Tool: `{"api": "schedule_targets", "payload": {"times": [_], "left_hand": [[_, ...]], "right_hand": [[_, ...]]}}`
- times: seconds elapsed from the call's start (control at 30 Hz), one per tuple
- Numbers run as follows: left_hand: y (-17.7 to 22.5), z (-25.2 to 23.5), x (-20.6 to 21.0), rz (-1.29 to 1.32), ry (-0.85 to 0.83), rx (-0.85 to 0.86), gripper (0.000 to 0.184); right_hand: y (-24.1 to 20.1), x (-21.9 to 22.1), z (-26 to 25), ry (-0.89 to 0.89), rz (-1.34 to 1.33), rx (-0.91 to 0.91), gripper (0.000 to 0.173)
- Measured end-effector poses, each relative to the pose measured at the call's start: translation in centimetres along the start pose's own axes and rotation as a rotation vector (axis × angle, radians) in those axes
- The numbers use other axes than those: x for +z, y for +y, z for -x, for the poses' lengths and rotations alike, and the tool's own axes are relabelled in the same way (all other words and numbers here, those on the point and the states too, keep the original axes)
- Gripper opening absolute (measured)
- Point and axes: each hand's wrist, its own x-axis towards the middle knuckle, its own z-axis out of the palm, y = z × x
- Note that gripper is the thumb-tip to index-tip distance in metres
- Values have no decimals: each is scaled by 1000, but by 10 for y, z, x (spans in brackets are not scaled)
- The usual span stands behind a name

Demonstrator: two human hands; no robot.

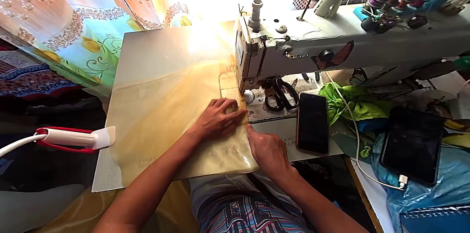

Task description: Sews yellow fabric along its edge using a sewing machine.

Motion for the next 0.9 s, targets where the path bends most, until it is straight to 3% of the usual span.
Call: {"api": "schedule_targets", "payload": {"times": [0.1, 0.23, 0.37, 0.73, 0.9], "left_hand": [[-6, -3, 0, 4, -10, 6, 38], [-13, -5, -2, 20, 2, 26, 38], [-13, -7, -4, 27, 12, 39, 37], [-1, -9, -15, -66, -27, 42, 37], [53, -1, -22, 3, 46, -231, 27]], "right_hand": [[-1, -8, -5, -96, -142, 114, 35], [9, -16, 2, -241, -574, 311, 37], [17, -22, 29, -323, -912, 416, 23], [20, -7, 79, -209, -1194, 576, 11], [21, -5, 81, -221, -1159, 586, 12]]}}
